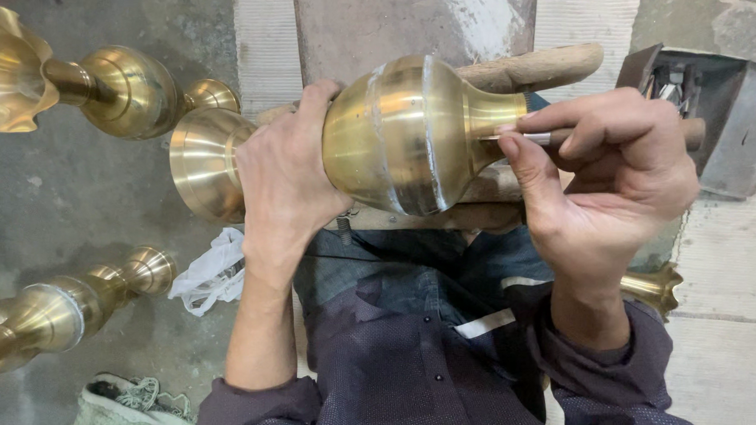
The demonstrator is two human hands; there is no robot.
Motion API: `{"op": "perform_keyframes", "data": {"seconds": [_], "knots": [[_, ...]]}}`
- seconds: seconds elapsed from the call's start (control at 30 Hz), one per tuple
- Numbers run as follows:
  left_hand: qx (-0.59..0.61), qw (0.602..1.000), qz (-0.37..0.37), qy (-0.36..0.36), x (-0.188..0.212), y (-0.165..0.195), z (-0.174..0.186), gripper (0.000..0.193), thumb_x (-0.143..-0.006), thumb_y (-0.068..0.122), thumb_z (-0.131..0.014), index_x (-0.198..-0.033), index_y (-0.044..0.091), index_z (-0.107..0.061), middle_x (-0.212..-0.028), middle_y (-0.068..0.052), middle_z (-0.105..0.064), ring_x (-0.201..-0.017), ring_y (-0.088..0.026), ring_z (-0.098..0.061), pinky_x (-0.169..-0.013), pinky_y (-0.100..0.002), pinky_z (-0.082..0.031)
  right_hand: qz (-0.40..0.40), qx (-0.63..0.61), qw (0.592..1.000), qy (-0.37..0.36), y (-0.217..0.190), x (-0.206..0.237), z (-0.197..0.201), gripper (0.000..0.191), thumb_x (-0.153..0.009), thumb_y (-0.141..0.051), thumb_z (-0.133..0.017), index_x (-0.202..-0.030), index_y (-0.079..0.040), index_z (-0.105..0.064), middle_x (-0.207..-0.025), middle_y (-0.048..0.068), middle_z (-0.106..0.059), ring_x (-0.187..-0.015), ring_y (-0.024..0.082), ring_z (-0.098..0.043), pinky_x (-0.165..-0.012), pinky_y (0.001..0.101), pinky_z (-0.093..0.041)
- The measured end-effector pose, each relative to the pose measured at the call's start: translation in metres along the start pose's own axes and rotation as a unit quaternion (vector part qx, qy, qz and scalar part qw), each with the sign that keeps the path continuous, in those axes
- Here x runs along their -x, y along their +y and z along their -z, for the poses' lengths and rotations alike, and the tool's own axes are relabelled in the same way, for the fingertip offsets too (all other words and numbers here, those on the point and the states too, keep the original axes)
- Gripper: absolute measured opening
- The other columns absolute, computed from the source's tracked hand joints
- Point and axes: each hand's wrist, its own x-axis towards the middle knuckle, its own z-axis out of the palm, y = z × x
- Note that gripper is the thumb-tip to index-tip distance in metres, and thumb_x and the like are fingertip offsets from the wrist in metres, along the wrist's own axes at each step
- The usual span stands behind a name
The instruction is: The person sits on the floor with a brass vase held in a wooden clamping frame across their lap. They rotate the vase and use a small hand tool to press and shape the vase's neck and rim, repositioning the vase repeatedly to work different sections of the brass.
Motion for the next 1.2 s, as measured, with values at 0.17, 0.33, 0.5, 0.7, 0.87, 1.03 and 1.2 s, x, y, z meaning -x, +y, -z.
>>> {"op": "perform_keyframes", "data": {"seconds": [0.17, 0.33, 0.5, 0.7, 0.87, 1.03, 1.2], "knots": [[-0.004, 1.000, 0.008, -0.004, 0.000, 0.001, 0.000, 0.063, -0.073, 0.027, -0.091, -0.124, 0.013, -0.057, -0.077, -0.011, -0.066, -0.076, -0.033, -0.069, -0.067, -0.046, -0.050, 0.009, 0.003, 1.000, -0.003, 0.001, 0.002, 0.000, 0.033, -0.106, 0.012, -0.078, -0.105, -0.001, -0.047, -0.107, 0.015, -0.064, -0.098, 0.015, -0.073, -0.083, 0.0217, -0.064], [-0.001, 1.000, 0.001, -0.002, 0.000, 0.001, 0.002, 0.064, -0.070, 0.024, -0.089, -0.125, 0.012, -0.057, -0.079, -0.011, -0.067, -0.078, -0.033, -0.069, -0.069, -0.045, -0.050, -0.002, 0.025, 1.000, 0.008, 0.000, 0.004, 0.000, 0.035, -0.102, 0.012, -0.080, -0.103, -0.001, -0.047, -0.107, 0.016, -0.065, -0.090, 0.014, -0.071, -0.078, 0.0213, -0.061], [-0.006, 1.000, 0.000, -0.002, 0.000, 0.001, 0.002, 0.062, -0.075, 0.028, -0.090, -0.125, 0.012, -0.057, -0.078, -0.011, -0.067, -0.077, -0.033, -0.069, -0.068, -0.045, -0.050, 0.017, 0.019, 1.000, 0.000, 0.002, 0.003, 0.000, 0.038, -0.105, 0.012, -0.081, -0.099, -0.001, -0.045, -0.105, 0.016, -0.065, -0.093, 0.014, -0.072, -0.082, 0.0207, -0.063], [-0.023, 0.998, -0.030, 0.050, 0.006, -0.003, -0.005, 0.062, -0.081, 0.033, -0.089, -0.128, 0.011, -0.055, -0.079, -0.009, -0.064, -0.073, -0.029, -0.066, -0.067, -0.042, -0.047, -0.002, 0.015, 1.000, -0.002, -0.002, 0.001, 0.001, 0.038, -0.103, 0.011, -0.080, -0.100, -0.003, -0.044, -0.107, 0.016, -0.064, -0.092, 0.013, -0.071, -0.082, 0.0202, -0.064], [-0.092, 0.982, -0.066, 0.153, 0.013, -0.004, -0.018, 0.054, -0.096, 0.028, -0.080, -0.136, 0.008, -0.051, -0.085, -0.005, -0.063, -0.076, -0.023, -0.063, -0.071, -0.037, -0.043, 0.000, 0.028, 0.999, 0.019, -0.002, 0.004, -0.002, 0.040, -0.101, 0.010, -0.082, -0.098, -0.003, -0.045, -0.106, 0.017, -0.066, -0.087, 0.012, -0.069, -0.077, 0.0183, -0.059], [-0.078, 0.990, -0.046, 0.108, 0.010, -0.008, -0.019, 0.045, -0.092, 0.032, -0.085, -0.124, 0.011, -0.060, -0.071, -0.002, -0.057, -0.065, -0.020, -0.060, -0.064, -0.038, -0.041, 0.027, 0.041, 0.999, 0.001, 0.003, 0.004, 0.001, 0.040, -0.105, 0.010, -0.083, -0.094, -0.003, -0.046, -0.107, 0.017, -0.067, -0.089, 0.014, -0.072, -0.076, 0.0190, -0.060], [-0.078, 0.991, -0.043, 0.100, 0.006, -0.004, -0.017, 0.038, -0.092, 0.028, -0.085, -0.118, 0.011, -0.063, -0.064, -0.001, -0.055, -0.059, -0.018, -0.058, -0.059, -0.036, -0.041, 0.051, 0.075, 0.996, -0.014, 0.008, 0.004, 0.007, 0.041, -0.102, 0.008, -0.083, -0.091, -0.003, -0.045, -0.103, 0.016, -0.067, -0.086, 0.014, -0.072, -0.073, 0.0194, -0.060]]}}
